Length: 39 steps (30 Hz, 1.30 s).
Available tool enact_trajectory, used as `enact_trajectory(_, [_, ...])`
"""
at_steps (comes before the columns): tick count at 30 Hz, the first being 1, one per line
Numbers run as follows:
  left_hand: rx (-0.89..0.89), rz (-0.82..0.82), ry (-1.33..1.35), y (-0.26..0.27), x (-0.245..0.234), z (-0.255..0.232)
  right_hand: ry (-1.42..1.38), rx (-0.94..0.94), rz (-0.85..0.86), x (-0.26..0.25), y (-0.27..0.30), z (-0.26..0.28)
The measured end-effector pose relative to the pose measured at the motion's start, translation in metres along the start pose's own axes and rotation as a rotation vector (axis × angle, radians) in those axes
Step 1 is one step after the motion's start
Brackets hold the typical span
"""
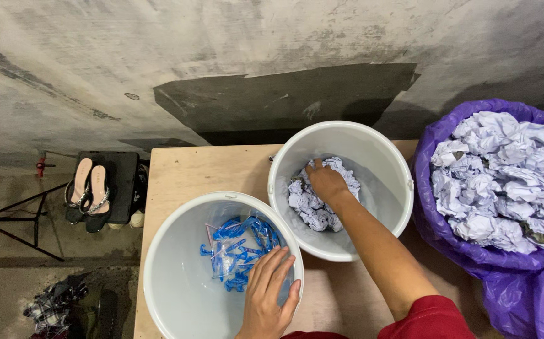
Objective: The person sorts crumpled paper and plastic cups into separate bins. They repeatedly pick up crumpled paper from a white bucket and place it into a purple-lined bin, then pick up plastic cups from another white bucket and place them into a second purple-lined bin.
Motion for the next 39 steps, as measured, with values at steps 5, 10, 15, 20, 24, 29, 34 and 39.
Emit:
enact_trajectory(5, [-0.001,0.0,0.008,-0.008,-0.003,0.003,0.027,0.025,-0.012,-0.001,0.001,0.003])
enact_trajectory(10, [0.015,0.012,0.007,-0.026,-0.01,-0.002,-0.026,-0.01,-0.067,-0.024,0.013,0.004])
enact_trajectory(15, [0.067,0.067,-0.023,-0.049,-0.017,-0.005,-0.283,-0.004,-0.023,-0.069,0.046,0.007])
enact_trajectory(20, [0.137,0.119,-0.088,-0.083,-0.016,0.005,-0.674,0.099,-0.194,-0.127,0.109,-0.007])
enact_trajectory(24, [0.186,0.188,-0.127,-0.111,0.0,0.017,-0.829,0.116,-0.419,-0.161,0.165,-0.025])
enact_trajectory(29, [0.267,0.43,-0.213,-0.132,0.051,0.039,-0.803,0.235,-0.574,-0.163,0.241,-0.043])
enact_trajectory(34, [0.373,0.819,-0.403,-0.139,0.125,0.07,-0.998,0.313,-0.57,-0.13,0.299,-0.05])
enact_trajectory(39, [0.454,0.989,-0.398,-0.135,0.203,0.103,-1.174,0.395,-0.626,-0.085,0.333,-0.052])
Point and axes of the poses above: each hand's wrist, its own y-axis away from the middle knuckle, its own x-axis out of the palm, z = x × y, the point moved 1 cm from there along -y, towards the middle knuckle, and after that the axes turned 15 degrees about x, right-handed, at the moved point
